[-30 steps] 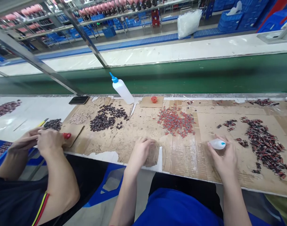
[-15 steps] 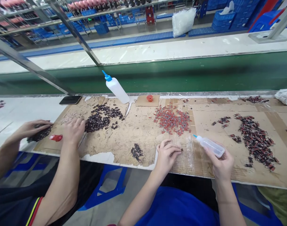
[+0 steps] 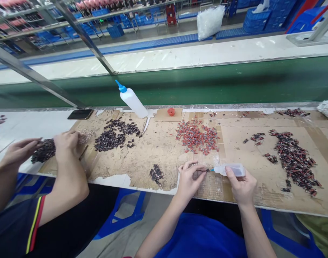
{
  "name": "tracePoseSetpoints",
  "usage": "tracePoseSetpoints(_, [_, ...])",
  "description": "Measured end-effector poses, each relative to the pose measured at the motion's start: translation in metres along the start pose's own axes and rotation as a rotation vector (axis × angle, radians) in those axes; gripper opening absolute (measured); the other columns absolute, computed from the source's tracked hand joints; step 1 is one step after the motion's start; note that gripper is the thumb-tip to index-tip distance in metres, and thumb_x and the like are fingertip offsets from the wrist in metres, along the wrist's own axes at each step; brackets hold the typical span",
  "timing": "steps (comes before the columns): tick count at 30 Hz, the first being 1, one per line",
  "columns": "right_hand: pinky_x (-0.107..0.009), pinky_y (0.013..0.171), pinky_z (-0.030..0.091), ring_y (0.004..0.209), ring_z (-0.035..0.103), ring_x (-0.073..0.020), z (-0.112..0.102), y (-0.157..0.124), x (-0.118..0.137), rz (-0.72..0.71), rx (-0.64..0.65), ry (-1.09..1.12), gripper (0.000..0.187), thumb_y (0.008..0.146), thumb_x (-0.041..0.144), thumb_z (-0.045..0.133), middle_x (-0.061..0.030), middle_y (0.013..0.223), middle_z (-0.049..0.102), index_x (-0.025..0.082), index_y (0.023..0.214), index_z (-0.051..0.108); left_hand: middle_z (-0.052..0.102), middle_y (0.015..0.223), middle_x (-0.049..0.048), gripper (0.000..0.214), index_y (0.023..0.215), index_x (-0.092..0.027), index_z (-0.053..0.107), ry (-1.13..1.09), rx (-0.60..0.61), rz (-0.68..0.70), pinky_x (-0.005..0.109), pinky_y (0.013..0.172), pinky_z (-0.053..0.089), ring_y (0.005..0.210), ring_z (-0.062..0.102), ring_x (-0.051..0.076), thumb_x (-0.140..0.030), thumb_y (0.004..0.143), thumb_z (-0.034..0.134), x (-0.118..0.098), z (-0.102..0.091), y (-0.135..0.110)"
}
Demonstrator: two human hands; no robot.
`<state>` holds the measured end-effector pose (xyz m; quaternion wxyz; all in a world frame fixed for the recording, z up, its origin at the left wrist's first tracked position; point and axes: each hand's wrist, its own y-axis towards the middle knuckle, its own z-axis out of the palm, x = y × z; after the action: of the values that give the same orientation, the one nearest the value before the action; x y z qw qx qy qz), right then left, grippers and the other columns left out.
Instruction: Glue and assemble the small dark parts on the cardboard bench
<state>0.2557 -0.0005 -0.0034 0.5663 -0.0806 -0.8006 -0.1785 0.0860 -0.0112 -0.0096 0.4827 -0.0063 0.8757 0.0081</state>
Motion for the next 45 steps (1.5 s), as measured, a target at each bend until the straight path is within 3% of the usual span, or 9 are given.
tracePoseSetpoints(31, [-0.026,0.052,0.049,0.052,0.058,-0.0158,0.003,0.004,-0.001,0.079,0.022,0.044,0.032,0.067,0.048,0.072,-0.0022,0.058,0.066,0.016,0.062,0.067,0.077,0.086,0.0011,0.015,0.087,-0.025,0.072,0.034,0.001,-0.007,0.046,0.097,0.037,0.112,0.060,0.025,-0.015,0.076,0.071,-0.002,-0.001,0.001])
tracePoseSetpoints(37, [-0.027,0.053,0.048,0.053,0.057,-0.0153,0.002,0.005,-0.001,0.134,-0.038,0.089,0.030,0.066,0.045,0.072,-0.0014,0.058,0.064,0.016,0.061,0.066,0.076,0.085,0.0023,0.015,0.086,-0.026,0.073,0.030,0.004,-0.007,0.047,0.098,0.037,0.112,0.059,0.026,-0.015,0.076,0.070,0.000,0.000,0.001])
tracePoseSetpoints(41, [-0.028,0.053,0.047,0.054,0.057,-0.0152,-0.001,0.008,-0.004,0.166,-0.181,0.189,0.032,0.065,0.045,0.074,-0.0011,0.058,0.061,0.016,0.065,0.062,0.076,0.087,0.0019,0.016,0.088,-0.026,0.072,0.024,0.011,-0.003,0.048,0.098,0.037,0.113,0.058,0.026,-0.015,0.077,0.070,0.000,0.000,0.000])
tracePoseSetpoints(45, [-0.033,0.066,0.051,0.066,0.062,-0.0163,-0.007,0.013,-0.009,0.112,-0.256,0.237,0.041,0.057,0.042,0.081,-0.0001,0.073,0.062,0.019,0.078,0.055,0.074,0.099,0.0036,0.018,0.093,-0.027,0.073,0.009,0.013,-0.001,0.046,0.097,0.039,0.112,0.058,0.026,-0.018,0.077,0.071,0.000,-0.005,0.002])
